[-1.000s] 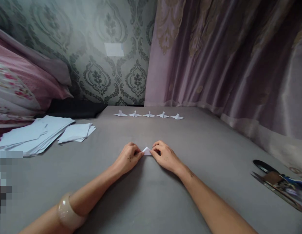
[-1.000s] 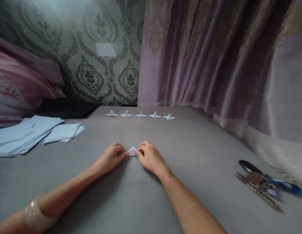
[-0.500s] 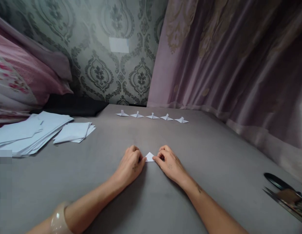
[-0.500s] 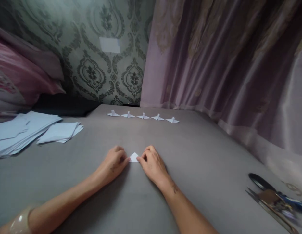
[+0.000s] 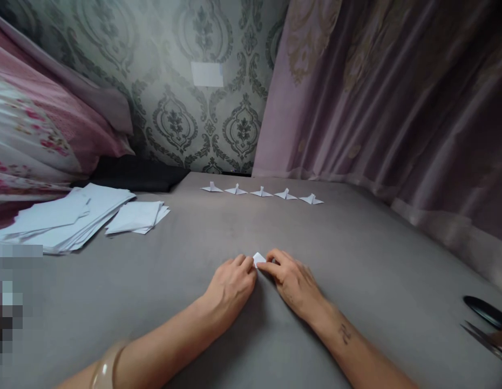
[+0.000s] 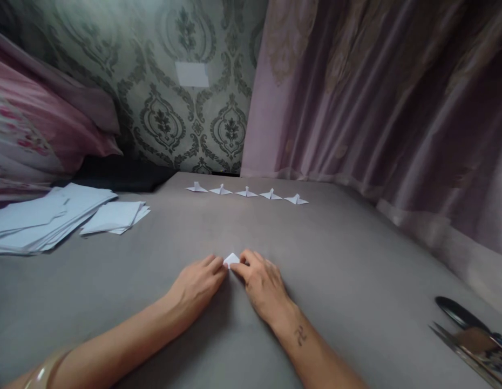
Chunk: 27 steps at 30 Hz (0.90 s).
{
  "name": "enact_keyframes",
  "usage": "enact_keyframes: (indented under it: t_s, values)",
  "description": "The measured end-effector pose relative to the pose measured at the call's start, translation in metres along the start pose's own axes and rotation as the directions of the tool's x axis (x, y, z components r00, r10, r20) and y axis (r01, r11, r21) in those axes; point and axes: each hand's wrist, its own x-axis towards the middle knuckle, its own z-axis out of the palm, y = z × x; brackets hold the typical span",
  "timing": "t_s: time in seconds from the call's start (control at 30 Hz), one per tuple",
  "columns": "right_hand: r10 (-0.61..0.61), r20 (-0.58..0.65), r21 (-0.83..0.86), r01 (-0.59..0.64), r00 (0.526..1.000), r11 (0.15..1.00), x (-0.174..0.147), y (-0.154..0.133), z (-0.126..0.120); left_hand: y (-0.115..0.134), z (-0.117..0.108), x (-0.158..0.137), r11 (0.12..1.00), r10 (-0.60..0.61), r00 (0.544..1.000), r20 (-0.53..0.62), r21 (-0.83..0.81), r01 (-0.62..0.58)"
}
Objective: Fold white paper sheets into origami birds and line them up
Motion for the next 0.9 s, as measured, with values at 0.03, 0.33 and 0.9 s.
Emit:
enact_keyframes:
  t_s: [0.03, 0.33, 0.9]
  values:
    - [-0.017, 0.010, -0.033, 0.017, 1.000, 0.999, -0.001, 0.000, 0.000, 0.001, -0.001, -0.001, 1.000, 0.001, 1.000, 0.009, 0.001, -0.001]
    - [0.087, 0.089, -0.107, -0.078, 0.992, 0.991, -0.012, 0.002, -0.010, -0.004, -0.011, -0.007, 0.998, -0.065, 0.997, 0.037, 0.026, 0.064]
    - [0.451, -0.129, 0.370, -0.379, 0.883, 0.848, -0.002, 0.010, 0.005, -0.011, -0.004, -0.005, 0.948, 0.025, 0.957, -0.290, -0.296, -0.114]
